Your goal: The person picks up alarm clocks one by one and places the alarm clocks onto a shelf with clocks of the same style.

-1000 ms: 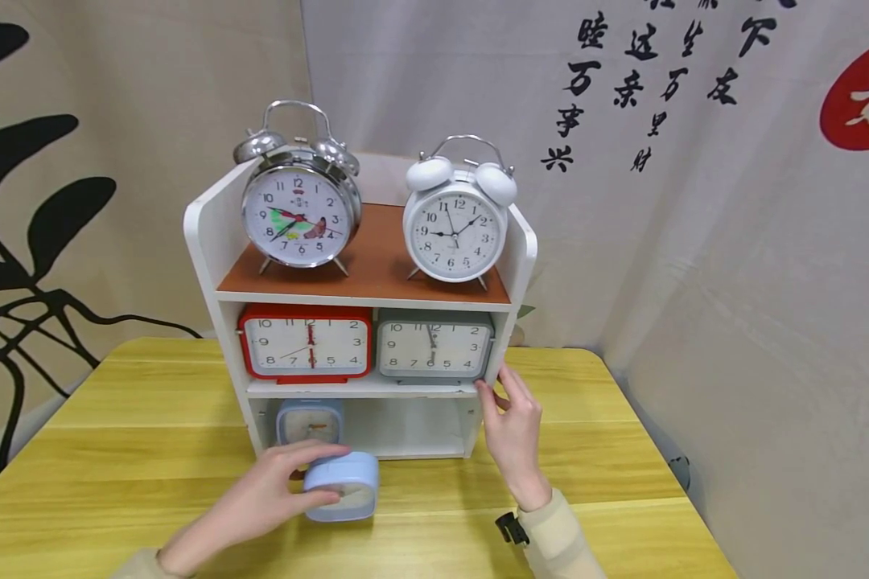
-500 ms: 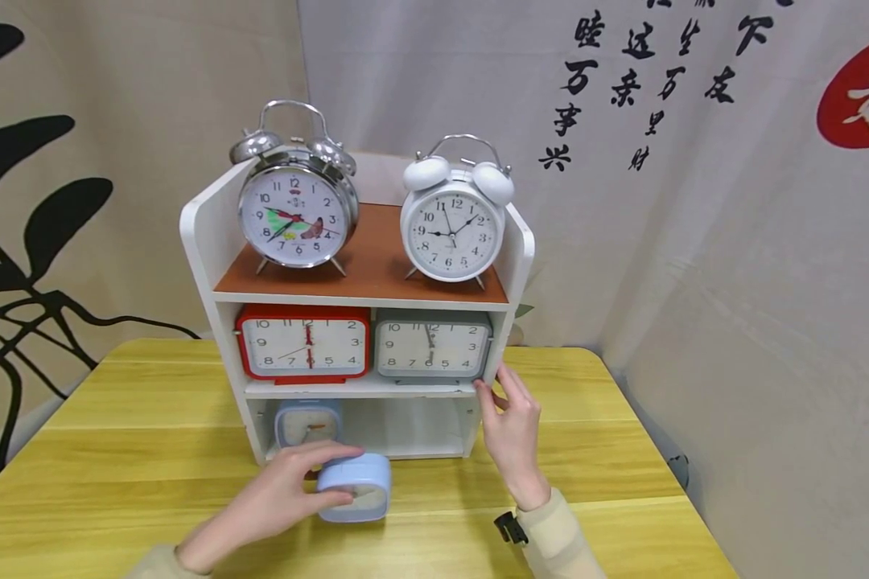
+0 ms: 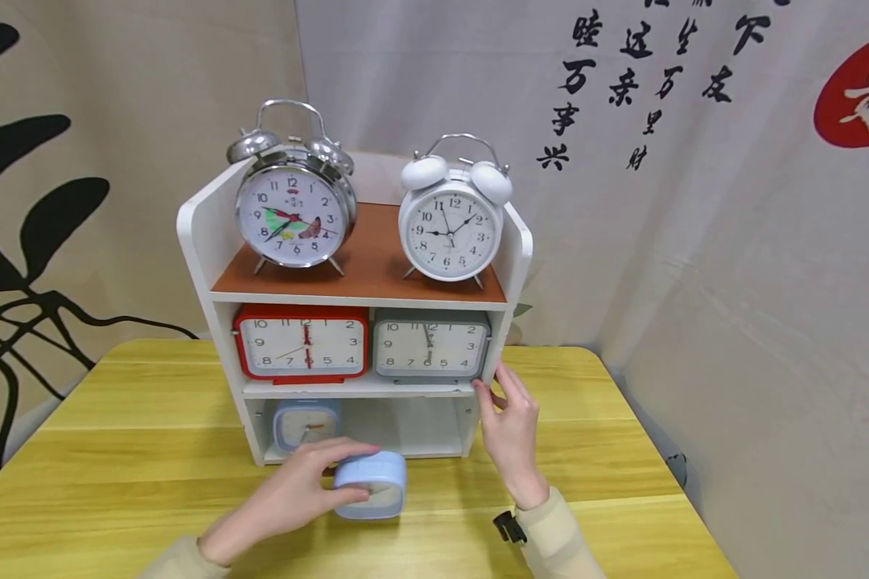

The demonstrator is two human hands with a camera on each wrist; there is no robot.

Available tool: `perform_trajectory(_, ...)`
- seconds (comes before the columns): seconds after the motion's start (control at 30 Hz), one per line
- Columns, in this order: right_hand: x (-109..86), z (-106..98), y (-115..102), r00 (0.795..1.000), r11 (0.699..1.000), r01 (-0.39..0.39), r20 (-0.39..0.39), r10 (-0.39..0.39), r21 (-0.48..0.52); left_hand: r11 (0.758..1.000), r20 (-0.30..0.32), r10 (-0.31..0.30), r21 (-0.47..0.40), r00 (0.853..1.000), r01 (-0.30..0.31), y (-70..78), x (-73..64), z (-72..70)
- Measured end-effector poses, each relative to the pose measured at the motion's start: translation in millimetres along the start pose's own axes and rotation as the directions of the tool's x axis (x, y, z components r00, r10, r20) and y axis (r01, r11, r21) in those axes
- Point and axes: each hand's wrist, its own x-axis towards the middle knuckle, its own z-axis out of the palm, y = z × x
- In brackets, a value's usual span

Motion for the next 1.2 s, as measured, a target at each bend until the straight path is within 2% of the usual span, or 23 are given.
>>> perform_trajectory(0.77, 0.6, 0, 1, 1.0, 1.0, 0.002, -0.003, -0.002, 0.013, 0.999, 0.024, 0.032, -0.027, 0.999, -0.031, 4.4, 20.8, 17.0)
perform_trajectory(1.2, -0.7, 1, 1, 1.0, 1.0, 0.0, -0.014, 0.0, 0.004, 0.999, -0.017, 0.048, -0.018, 0.999, -0.048, 7.4, 39.4, 22.0)
